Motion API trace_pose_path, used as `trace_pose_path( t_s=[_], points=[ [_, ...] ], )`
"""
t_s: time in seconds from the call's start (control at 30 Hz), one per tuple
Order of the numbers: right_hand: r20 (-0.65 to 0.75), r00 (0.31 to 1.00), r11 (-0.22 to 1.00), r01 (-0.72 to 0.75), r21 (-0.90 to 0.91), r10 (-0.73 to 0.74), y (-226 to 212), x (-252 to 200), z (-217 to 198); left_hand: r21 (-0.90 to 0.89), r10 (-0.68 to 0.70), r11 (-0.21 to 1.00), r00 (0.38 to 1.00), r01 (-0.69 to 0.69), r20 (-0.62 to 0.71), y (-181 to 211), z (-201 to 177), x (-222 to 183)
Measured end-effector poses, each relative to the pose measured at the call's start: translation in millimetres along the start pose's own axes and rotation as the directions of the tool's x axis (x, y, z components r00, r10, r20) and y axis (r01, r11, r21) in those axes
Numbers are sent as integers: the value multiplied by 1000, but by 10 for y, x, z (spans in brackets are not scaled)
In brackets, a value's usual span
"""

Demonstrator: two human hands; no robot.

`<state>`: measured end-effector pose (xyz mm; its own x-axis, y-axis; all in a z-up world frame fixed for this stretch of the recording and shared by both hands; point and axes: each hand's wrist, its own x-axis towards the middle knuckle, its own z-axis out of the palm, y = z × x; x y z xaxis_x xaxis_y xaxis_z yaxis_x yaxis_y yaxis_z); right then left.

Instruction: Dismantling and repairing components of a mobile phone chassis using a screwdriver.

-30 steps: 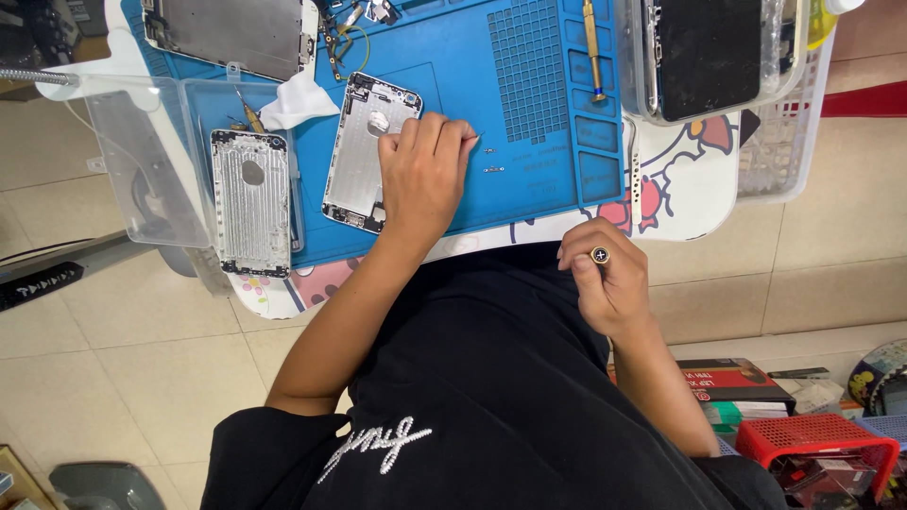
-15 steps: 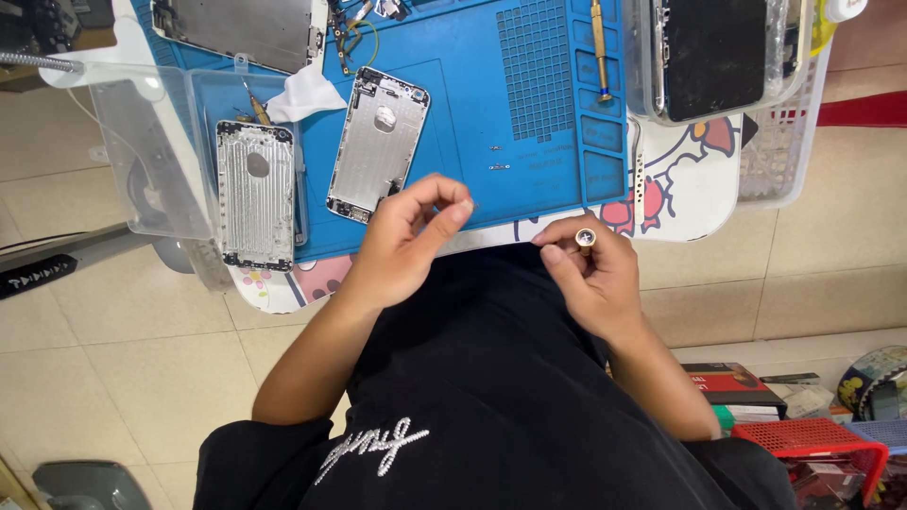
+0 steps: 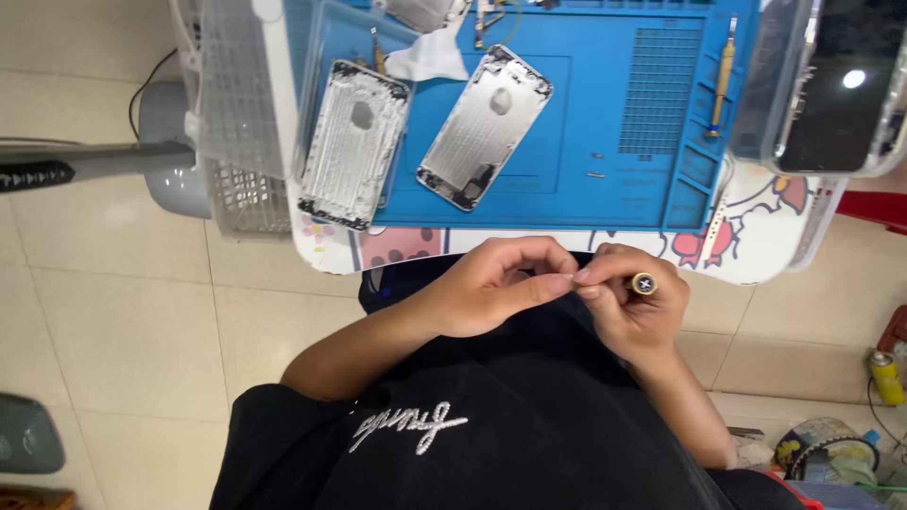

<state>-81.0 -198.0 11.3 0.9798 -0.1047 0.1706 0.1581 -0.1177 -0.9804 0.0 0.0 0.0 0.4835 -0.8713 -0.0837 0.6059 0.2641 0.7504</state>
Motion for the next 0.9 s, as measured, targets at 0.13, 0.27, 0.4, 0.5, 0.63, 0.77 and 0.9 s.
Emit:
trace_pose_path(
  t_s=[0.13,0.27,0.4,0.5,0.63,0.77,0.9],
  points=[
    [-28,1000,1000,-14,-10,14,15,24,140,338,110,940,984,-57,-139,322,2,-161],
    [-4,991,991,-131,-36,131,29,64,264,582,344,788,927,-199,-149,435,-125,-276],
    [81,975,977,-203,-69,208,-11,149,420,630,419,739,895,-237,-154,392,-271,-424],
    [143,975,984,-165,-63,172,-54,244,518,553,399,795,901,-249,-168,396,-352,-535],
    [185,979,996,-79,-42,85,3,276,552,502,387,824,908,-260,-164,399,-397,-579],
    [201,973,980,-76,-182,113,-68,346,576,618,454,747,868,-247,-201,439,-359,-577],
    [216,958,966,-143,-217,190,-59,333,549,729,530,643,823,-234,-204,512,-296,-569]
  ],
)
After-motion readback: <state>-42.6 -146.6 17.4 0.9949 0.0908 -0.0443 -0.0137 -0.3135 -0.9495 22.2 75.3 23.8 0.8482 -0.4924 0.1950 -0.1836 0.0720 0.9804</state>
